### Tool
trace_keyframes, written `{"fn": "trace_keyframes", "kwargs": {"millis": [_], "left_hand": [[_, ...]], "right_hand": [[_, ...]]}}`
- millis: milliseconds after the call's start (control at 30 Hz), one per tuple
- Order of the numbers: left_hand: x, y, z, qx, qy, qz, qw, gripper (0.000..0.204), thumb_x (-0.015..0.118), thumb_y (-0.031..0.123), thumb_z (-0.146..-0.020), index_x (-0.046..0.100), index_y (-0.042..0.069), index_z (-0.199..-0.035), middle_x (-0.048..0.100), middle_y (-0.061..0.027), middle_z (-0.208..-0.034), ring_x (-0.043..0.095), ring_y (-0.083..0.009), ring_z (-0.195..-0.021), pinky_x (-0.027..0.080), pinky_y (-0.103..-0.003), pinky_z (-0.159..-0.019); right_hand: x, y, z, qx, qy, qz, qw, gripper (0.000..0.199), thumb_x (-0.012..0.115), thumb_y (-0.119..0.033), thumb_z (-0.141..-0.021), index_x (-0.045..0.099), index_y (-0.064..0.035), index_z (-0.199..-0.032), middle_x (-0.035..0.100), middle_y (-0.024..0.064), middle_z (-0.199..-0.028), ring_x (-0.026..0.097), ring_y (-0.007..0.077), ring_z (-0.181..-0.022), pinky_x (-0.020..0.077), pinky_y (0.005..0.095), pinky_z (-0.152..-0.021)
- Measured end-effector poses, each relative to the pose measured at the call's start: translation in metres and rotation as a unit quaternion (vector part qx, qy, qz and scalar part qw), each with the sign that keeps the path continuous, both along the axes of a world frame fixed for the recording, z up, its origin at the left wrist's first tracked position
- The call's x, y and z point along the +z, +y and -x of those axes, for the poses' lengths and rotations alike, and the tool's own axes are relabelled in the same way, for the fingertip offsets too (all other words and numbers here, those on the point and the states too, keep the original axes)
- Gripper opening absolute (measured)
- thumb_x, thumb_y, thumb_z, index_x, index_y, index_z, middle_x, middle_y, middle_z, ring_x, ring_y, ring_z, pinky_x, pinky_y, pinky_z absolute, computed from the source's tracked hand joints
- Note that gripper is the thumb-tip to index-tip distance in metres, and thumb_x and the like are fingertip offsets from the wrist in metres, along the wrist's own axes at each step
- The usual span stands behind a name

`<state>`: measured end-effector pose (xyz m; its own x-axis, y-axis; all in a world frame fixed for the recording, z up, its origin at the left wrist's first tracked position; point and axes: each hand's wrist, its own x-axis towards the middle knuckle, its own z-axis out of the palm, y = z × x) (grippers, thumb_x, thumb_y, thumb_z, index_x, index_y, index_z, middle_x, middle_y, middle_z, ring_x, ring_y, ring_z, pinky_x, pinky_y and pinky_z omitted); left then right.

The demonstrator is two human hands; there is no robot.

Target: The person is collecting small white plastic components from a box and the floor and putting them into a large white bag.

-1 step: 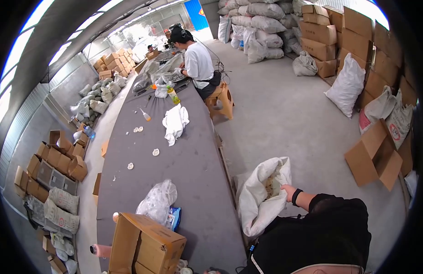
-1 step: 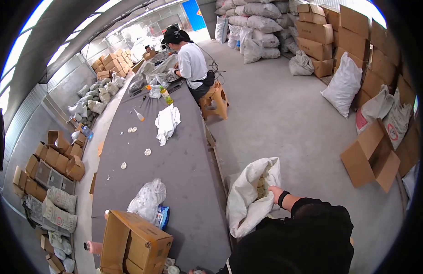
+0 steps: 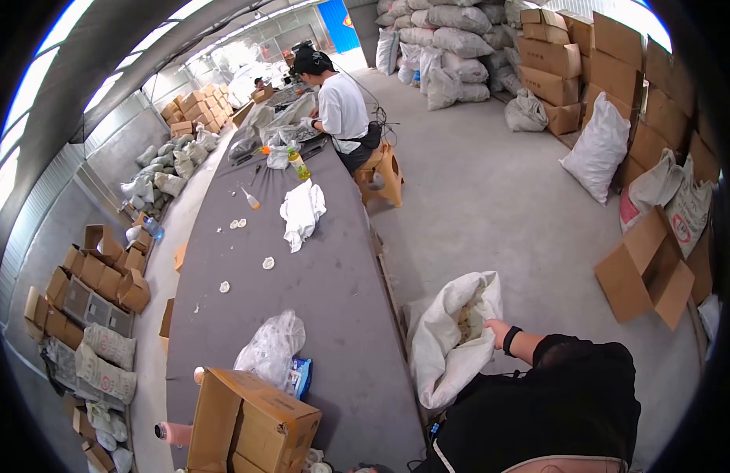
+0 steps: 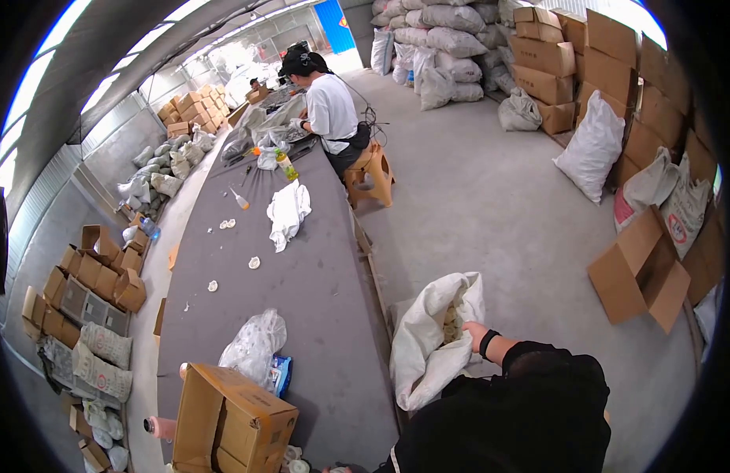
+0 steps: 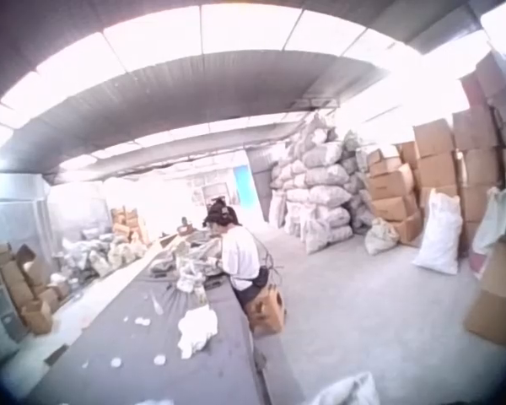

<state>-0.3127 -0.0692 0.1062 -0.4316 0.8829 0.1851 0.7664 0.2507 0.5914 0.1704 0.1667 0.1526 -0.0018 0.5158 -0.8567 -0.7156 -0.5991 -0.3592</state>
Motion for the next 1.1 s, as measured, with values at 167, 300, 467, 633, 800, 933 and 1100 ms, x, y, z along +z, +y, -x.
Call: {"fn": "trace_keyframes", "kwargs": {"millis": [167,300,467,633,800,933,1100], "left_hand": [[-0.043,-0.01,0.015,0.062,0.422,-0.162,0.89,0.029,0.057,0.026,-0.07,0.053,0.005,-0.09,0.052,-0.0122,-0.069,0.051,-0.0297,-0.067,0.042,-0.043,-0.064],[-0.004,-0.007,-0.005,0.039,0.315,-0.024,0.948,0.036,0.059,0.027,-0.068,0.053,0.004,-0.094,0.053,-0.0142,-0.073,0.052,-0.0316,-0.071,0.041,-0.045,-0.066],[0.052,-0.005,-0.02,-0.004,0.202,0.113,0.973,0.043,0.062,0.028,-0.065,0.052,0.003,-0.099,0.053,-0.0161,-0.078,0.052,-0.0335,-0.075,0.041,-0.046,-0.068],[0.023,-0.009,-0.012,-0.048,0.123,0.212,0.968,0.059,0.068,0.03,-0.058,0.048,0.003,-0.106,0.049,-0.0228,-0.097,0.048,-0.04,-0.083,0.039,-0.05,-0.074],[0.031,0.003,-0.019,0.034,-0.131,0.05,0.99,0.047,0.065,0.032,-0.067,0.051,0.005,-0.103,0.054,-0.0179,-0.09,0.052,-0.0302,-0.082,0.042,-0.043,-0.07],[0.049,0.05,-0.033,0.086,-0.505,0.171,0.841,0.031,0.051,0.034,-0.082,0.054,0.009,-0.1,0.059,-0.0079,-0.086,0.055,-0.0175,-0.079,0.044,-0.032,-0.067],[0.079,0.151,-0.137,-0.038,-0.755,0.133,0.641,0.044,0.058,0.017,-0.073,0.044,0.004,-0.113,0.049,-0.017,-0.11,0.051,-0.0324,-0.097,0.046,-0.04,-0.077]], "right_hand": [[0.02,-0.008,-0.002,0.025,-0.069,0.03,0.997,0.044,0.054,-0.024,-0.072,0.047,-0.0064,-0.112,0.054,0.0075,-0.111,0.048,0.0265,-0.102,0.0339,0.037,-0.084],[0.02,-0.01,0.005,0.025,-0.097,0.036,0.994,0.045,0.053,-0.024,-0.072,0.046,-0.007,-0.113,0.054,0.0078,-0.112,0.048,0.0266,-0.101,0.0329,0.0355,-0.083],[-0.012,-0.01,-0.009,-0.011,-0.063,0.033,0.997,0.045,0.051,-0.021,-0.073,0.045,-0.006,-0.115,0.053,0.0094,-0.113,0.048,0.027,-0.103,0.0352,0.0373,-0.085],[-0.021,-0.017,-0.008,-0.03,-0.083,0.024,0.996,0.044,0.05,-0.017,-0.073,0.044,-0.0032,-0.114,0.053,0.0122,-0.112,0.05,0.028,-0.102,0.0358,0.0406,-0.089],[-0.042,-0.018,-0.015,-0.06,-0.06,0.0,0.996,0.045,0.054,-0.013,-0.071,0.041,0.0027,-0.111,0.054,0.0187,-0.1,0.055,0.0321,-0.089,0.043,0.0437,-0.076],[-0.089,-0.011,-0.028,-0.055,-0.054,-0.015,0.997,0.037,0.057,-0.01,-0.069,0.048,0.0048,-0.101,0.055,0.0184,-0.092,0.056,0.03,-0.079,0.0455,0.0415,-0.066],[-0.093,-0.025,-0.032,-0.009,-0.18,-0.081,0.98,0.029,0.062,-0.011,-0.063,0.058,0.0083,-0.084,0.059,0.0144,-0.079,0.057,0.0227,-0.07,0.0444,0.0353,-0.063]]}}
